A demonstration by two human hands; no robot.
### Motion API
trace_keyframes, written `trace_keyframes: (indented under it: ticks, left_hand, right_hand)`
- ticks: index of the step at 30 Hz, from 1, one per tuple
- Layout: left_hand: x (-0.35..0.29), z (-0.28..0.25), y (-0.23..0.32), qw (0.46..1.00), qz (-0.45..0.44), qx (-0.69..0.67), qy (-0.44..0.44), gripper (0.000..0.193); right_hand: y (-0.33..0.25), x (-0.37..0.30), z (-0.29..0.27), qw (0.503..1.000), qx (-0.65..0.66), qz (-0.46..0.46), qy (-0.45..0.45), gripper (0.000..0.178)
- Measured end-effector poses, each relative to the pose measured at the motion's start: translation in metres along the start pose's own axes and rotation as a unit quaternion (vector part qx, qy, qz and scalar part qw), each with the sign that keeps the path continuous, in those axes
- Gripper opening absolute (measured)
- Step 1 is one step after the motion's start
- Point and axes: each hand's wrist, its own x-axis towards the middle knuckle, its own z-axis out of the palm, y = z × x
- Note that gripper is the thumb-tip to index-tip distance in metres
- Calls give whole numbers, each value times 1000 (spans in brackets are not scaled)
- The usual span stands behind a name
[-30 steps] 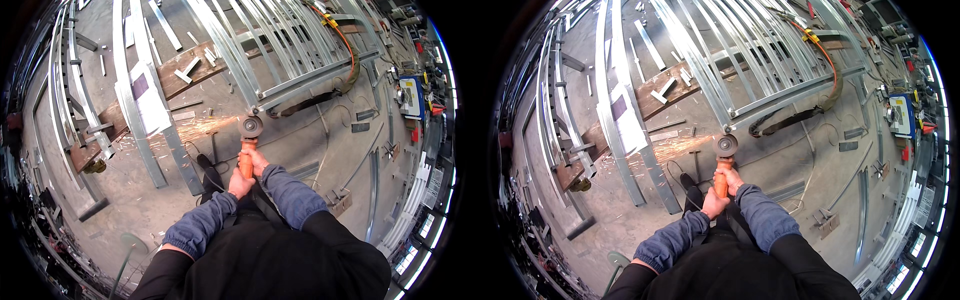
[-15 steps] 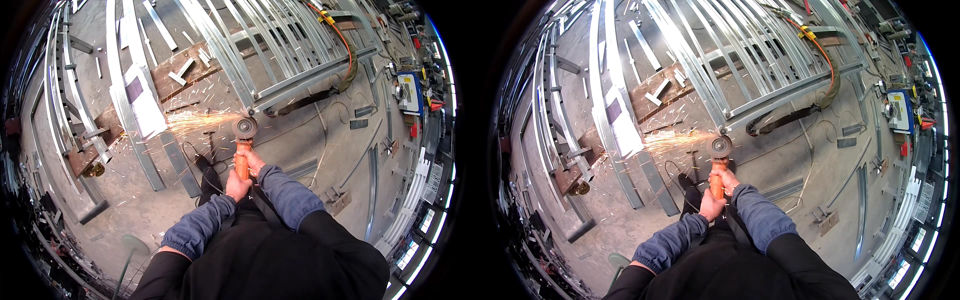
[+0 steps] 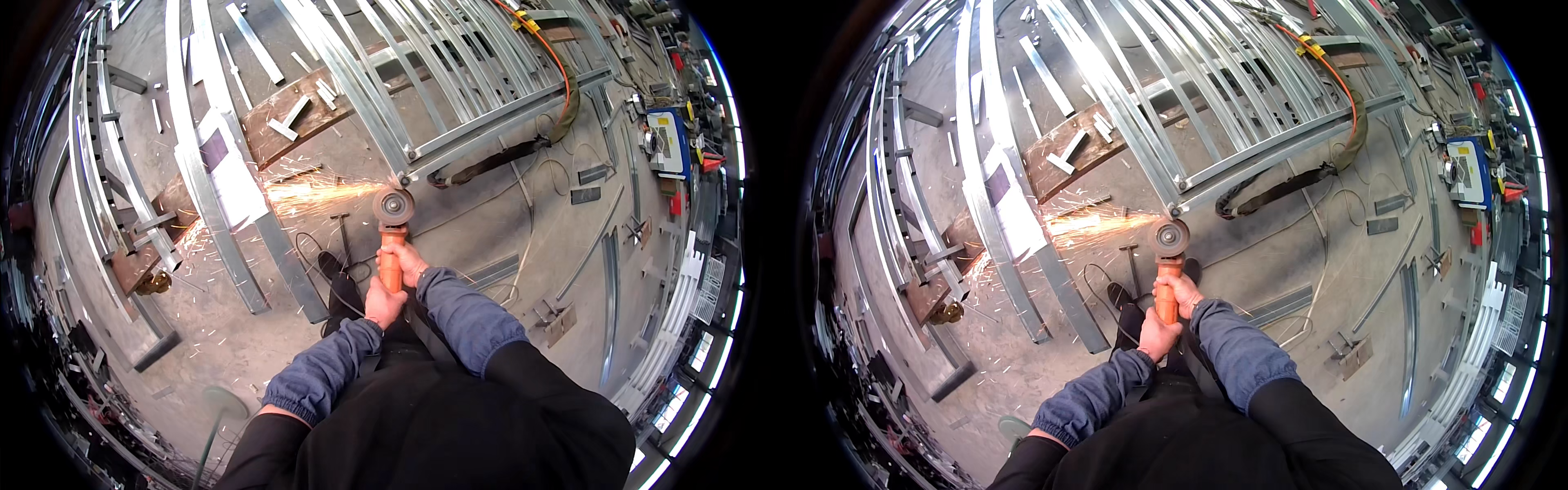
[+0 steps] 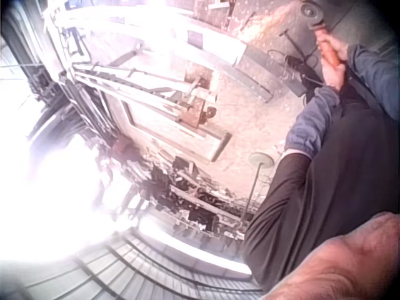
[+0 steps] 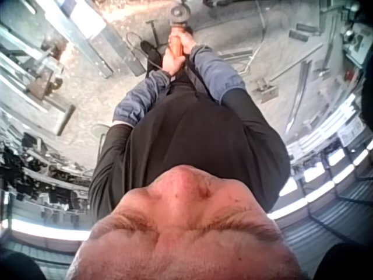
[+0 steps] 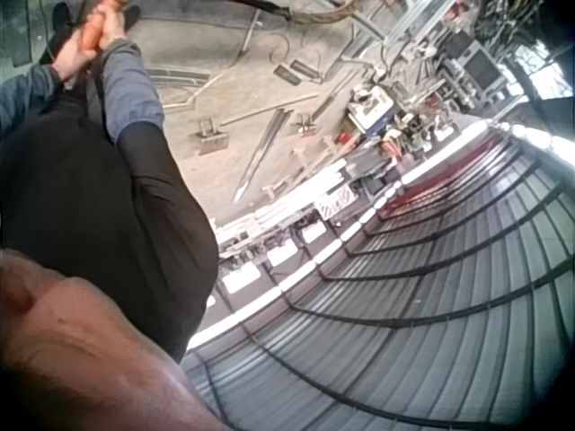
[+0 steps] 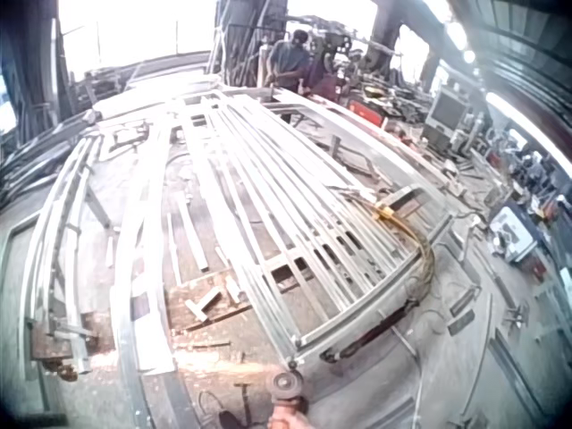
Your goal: The person assembles a metal frame by positioning and welding metal bars together, then grinding the welded joints to smooth them. They handle a welding torch and an angle grinder, moving between welding and grinding steps while working on a large rectangular frame structure.
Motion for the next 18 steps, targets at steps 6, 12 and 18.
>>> trace_keyframes:
  ticks: [6, 12, 18]
  left_hand:
    - [1, 4, -6, 1000, 10, -2, 10, 60]
    - [3, 3, -8, 999, 34, 7, 19, 59]
    - [4, 4, -10, 999, 35, -12, 13, 58]
  right_hand:
    - [4, 3, 2, 999, -38, -24, 12, 36]
    - [5, 7, -2, 999, -30, -18, 0, 33]
    - [5, 5, -1, 999, -37, -36, 7, 33]
